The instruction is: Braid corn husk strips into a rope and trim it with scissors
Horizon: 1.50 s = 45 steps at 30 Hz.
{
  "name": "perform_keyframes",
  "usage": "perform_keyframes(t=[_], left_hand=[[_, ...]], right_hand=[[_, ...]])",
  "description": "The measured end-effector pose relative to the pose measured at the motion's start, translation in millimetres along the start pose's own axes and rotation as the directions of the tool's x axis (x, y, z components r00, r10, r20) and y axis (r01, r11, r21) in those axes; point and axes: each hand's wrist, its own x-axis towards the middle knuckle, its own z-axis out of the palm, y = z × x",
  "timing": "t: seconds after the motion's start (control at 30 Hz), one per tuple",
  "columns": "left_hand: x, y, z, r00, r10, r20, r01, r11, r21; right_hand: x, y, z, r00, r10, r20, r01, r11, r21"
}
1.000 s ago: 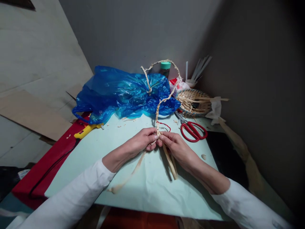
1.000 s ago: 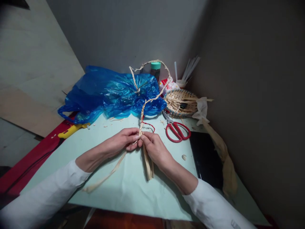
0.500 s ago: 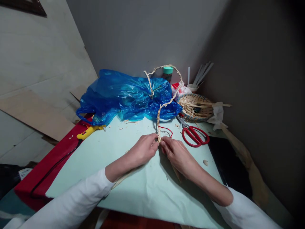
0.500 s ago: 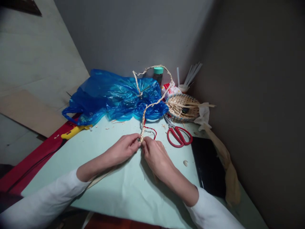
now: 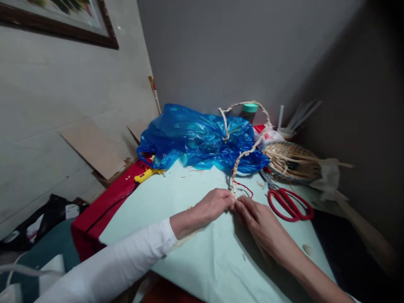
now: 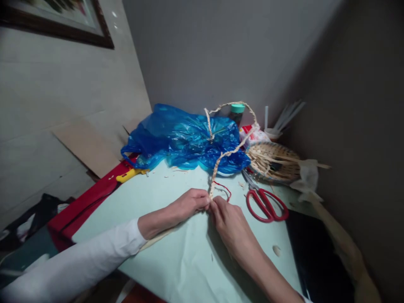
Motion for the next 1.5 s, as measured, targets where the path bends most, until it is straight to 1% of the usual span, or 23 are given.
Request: perform_keyframes(t=[0.07, 0.1, 0.17, 0.27, 0.37, 0.47, 0.57, 0.67, 0.77, 0.87, 1.0, 1.1, 1.17, 1.23, 1.3, 1.4, 1.5], left_hand=[[1, -2, -0.4, 1.000, 0.002, -0.017, -0.002, 1.000, -0.002], [1, -2, -0.6, 1.000, 0.005, -0.023, -0.005, 1.000, -0.003], [1, -3, -0.6, 0.999, 0.012, -0.035, -0.012, 1.000, 0.003], [0, -4, -0.1, 0.999, 0.019, -0.050, -0.017, 0.999, 0.034], [1, -4, 0.1, 0.998, 0.032, -0.056, -0.028, 0.997, 0.070], [1, -2, 0.3, 0.997, 0.040, -0.062, -0.034, 0.994, 0.101], [0, 0, 1.4, 0.996, 0.041, -0.080, -0.031, 0.992, 0.126], [-1, 0, 3.5, 0.992, 0.034, -0.124, -0.017, 0.991, 0.135], [-1, -3, 5.4, 0.992, 0.000, -0.129, 0.012, 0.996, 0.090], [0, -5, 5.6, 0.995, -0.060, -0.081, 0.060, 0.998, -0.002], [-2, 1, 2.5, 0.991, -0.131, -0.017, 0.128, 0.983, -0.129], [-4, 6, 0.1, 0.990, -0.141, 0.007, 0.140, 0.972, -0.187], [-5, 7, -0.6, 0.990, -0.140, 0.004, 0.138, 0.967, -0.212], [-6, 7, -0.8, 0.991, -0.135, -0.012, 0.130, 0.967, -0.218], [-6, 6, -1.1, 0.992, -0.121, -0.026, 0.112, 0.969, -0.219], [-7, 7, -2.5, 0.992, -0.123, -0.019, 0.115, 0.960, -0.254], [-7, 9, -4.5, 0.989, -0.145, 0.018, 0.145, 0.953, -0.268]], right_hand=[[1, 2, -1, 0.999, -0.025, 0.039, 0.024, 0.999, 0.035], [1, 3, -1, 0.998, -0.034, 0.051, 0.033, 0.999, 0.024], [1, 3, -2, 0.999, -0.029, 0.041, 0.032, 0.997, -0.072], [0, -1, -3, 1.000, 0.011, -0.019, -0.016, 0.964, -0.264], [-2, -7, -5, 0.998, 0.051, -0.043, -0.063, 0.936, -0.345], [-3, -11, -7, 0.997, 0.006, -0.079, -0.038, 0.913, -0.407], [-5, -12, -7, 0.993, -0.049, -0.110, -0.003, 0.905, -0.426], [-7, -14, -5, 0.994, -0.023, -0.105, -0.018, 0.928, -0.372], [-8, -20, -1, 0.995, -0.021, -0.093, -0.014, 0.930, -0.367], [-10, -25, 3, 0.995, -0.050, -0.086, 0.009, 0.903, -0.430], [-10, -29, 9, 0.997, -0.055, -0.057, 0.014, 0.829, -0.558], [-10, -32, 13, 1.000, -0.020, -0.013, 0.006, 0.752, -0.659], [-11, -33, 14, 1.000, -0.015, 0.013, 0.020, 0.723, -0.690], [-12, -32, 13, 0.999, -0.028, 0.033, 0.043, 0.726, -0.686], [-13, -30, 9, 0.998, -0.060, 0.029, 0.064, 0.764, -0.643], [-13, -24, -4, 0.995, -0.103, -0.013, 0.085, 0.876, -0.474], [-8, -16, -16, 0.989, -0.094, -0.112, 0.059, 0.958, -0.279]])
